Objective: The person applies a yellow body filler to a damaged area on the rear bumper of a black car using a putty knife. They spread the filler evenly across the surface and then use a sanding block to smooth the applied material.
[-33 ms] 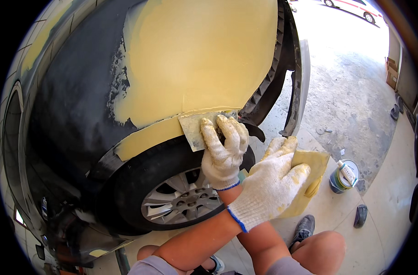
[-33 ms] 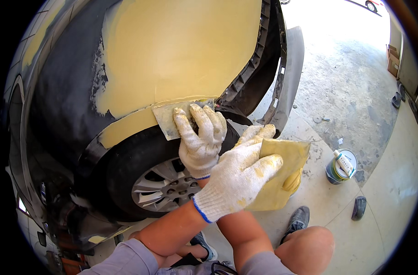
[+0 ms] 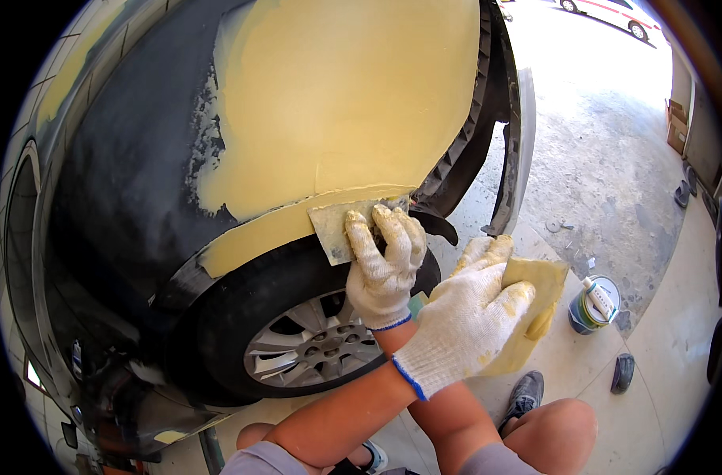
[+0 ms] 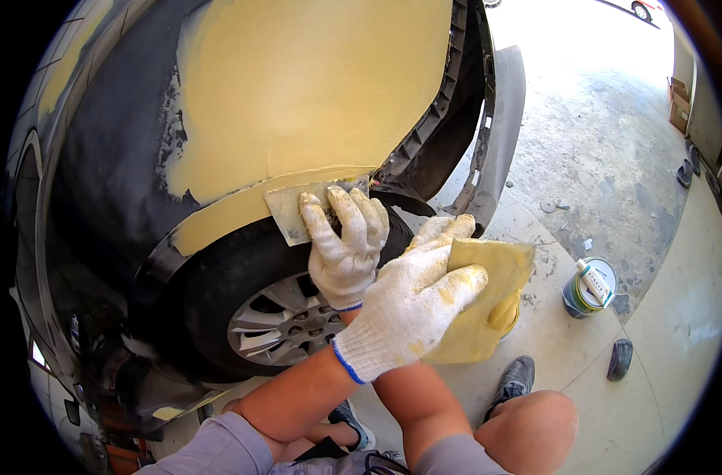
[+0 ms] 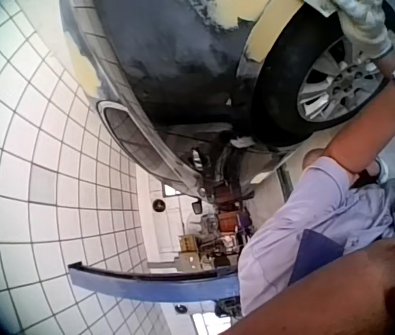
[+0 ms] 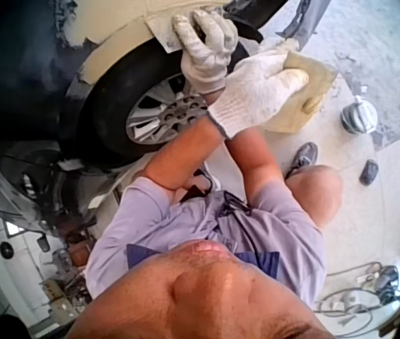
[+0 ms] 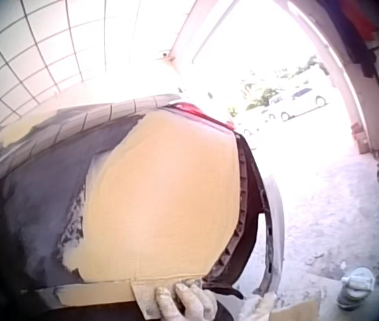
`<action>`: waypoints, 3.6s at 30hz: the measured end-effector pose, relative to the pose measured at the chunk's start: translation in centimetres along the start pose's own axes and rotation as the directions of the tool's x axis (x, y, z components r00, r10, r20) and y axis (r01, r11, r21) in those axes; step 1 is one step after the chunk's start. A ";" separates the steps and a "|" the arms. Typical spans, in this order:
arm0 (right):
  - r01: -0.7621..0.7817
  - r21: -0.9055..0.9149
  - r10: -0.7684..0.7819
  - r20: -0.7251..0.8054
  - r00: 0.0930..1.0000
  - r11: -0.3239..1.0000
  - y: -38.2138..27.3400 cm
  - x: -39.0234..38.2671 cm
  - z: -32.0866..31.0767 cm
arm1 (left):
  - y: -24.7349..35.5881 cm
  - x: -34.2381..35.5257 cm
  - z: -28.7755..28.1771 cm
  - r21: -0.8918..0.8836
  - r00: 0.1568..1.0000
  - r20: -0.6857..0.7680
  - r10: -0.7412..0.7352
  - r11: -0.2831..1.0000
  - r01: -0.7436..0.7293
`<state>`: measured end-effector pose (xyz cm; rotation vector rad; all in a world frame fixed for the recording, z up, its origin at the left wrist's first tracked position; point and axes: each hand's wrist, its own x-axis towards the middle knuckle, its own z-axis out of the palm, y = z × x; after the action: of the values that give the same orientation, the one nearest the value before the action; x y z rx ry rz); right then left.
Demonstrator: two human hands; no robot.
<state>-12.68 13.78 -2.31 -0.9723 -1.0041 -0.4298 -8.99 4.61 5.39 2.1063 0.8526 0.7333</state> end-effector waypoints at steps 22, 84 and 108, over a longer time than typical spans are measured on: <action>-0.099 -0.085 0.103 0.043 0.994 0.991 2.4 -2.4 -2.7 | 0.3 0.1 0.2 0.091 0.998 -0.027 0.054 0.995 -0.052; 0.076 0.238 -0.184 0.471 0.863 0.968 -10.4 -5.2 -9.6 | -6.9 -21.8 -20.7 -0.264 0.687 -0.723 -0.076 0.949 -0.174; 0.064 -0.089 -0.060 0.038 0.997 0.994 -3.3 -0.1 -0.8 | -16.9 -24.3 -26.4 -0.092 0.716 -0.696 0.057 0.982 -0.167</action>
<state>-14.64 11.34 -0.94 -1.0343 -1.0563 -0.5144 -48.42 5.81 1.48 1.7445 1.0089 1.6675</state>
